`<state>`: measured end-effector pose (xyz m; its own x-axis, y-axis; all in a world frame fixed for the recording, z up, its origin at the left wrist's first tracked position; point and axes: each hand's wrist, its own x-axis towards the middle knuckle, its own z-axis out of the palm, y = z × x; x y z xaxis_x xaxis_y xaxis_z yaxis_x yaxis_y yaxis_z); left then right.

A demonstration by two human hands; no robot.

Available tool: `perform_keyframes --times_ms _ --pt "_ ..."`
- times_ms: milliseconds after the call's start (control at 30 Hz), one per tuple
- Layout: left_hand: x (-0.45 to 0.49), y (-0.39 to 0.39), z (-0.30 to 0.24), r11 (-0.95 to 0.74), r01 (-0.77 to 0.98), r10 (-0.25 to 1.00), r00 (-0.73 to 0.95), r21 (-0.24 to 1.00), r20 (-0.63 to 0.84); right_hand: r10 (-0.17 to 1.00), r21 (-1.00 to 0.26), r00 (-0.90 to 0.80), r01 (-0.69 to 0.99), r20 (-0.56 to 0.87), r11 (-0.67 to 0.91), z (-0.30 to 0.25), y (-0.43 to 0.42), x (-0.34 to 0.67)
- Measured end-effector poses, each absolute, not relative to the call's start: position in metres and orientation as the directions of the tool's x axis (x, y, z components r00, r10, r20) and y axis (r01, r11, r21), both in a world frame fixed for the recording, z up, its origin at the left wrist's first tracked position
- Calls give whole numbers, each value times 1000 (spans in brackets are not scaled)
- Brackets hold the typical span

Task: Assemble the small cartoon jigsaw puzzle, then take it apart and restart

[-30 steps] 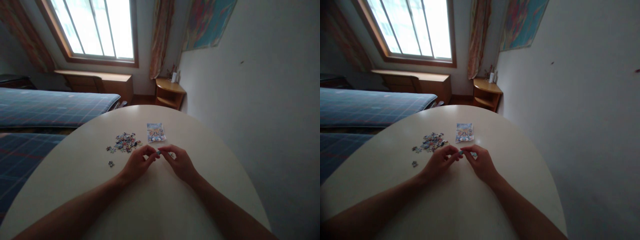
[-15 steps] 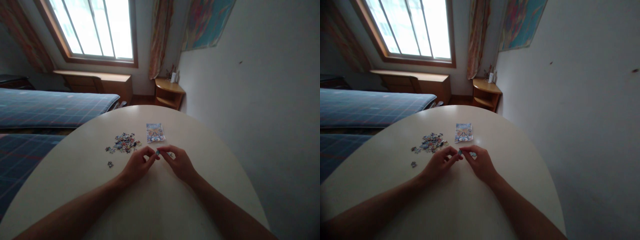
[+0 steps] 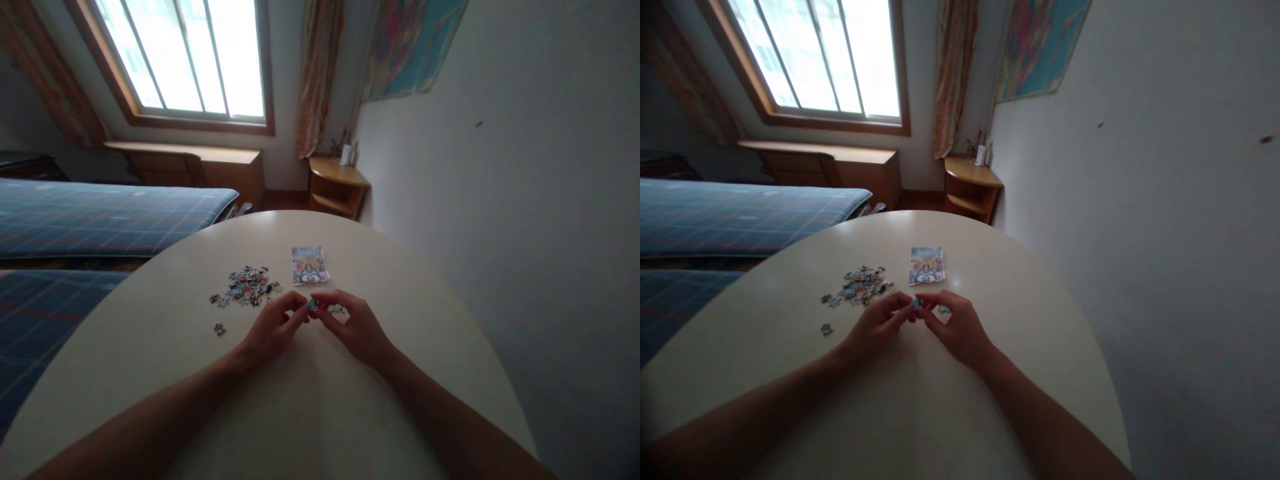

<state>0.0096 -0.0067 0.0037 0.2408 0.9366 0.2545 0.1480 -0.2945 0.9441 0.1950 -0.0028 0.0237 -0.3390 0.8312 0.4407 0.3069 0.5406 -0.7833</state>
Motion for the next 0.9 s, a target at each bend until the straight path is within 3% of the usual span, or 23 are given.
perform_keyframes --times_ms 433,733,900 --pt "10 -8 5 -319 226 931 255 920 261 890 -779 -241 430 388 456 22 -3 196" --pt "11 -7 6 -307 267 941 231 914 249 835 -733 -314 403 452 548 23 -3 196" --pt "9 -6 1 -338 432 939 214 836 269 868 -760 -302 424 394 493 25 1 203"
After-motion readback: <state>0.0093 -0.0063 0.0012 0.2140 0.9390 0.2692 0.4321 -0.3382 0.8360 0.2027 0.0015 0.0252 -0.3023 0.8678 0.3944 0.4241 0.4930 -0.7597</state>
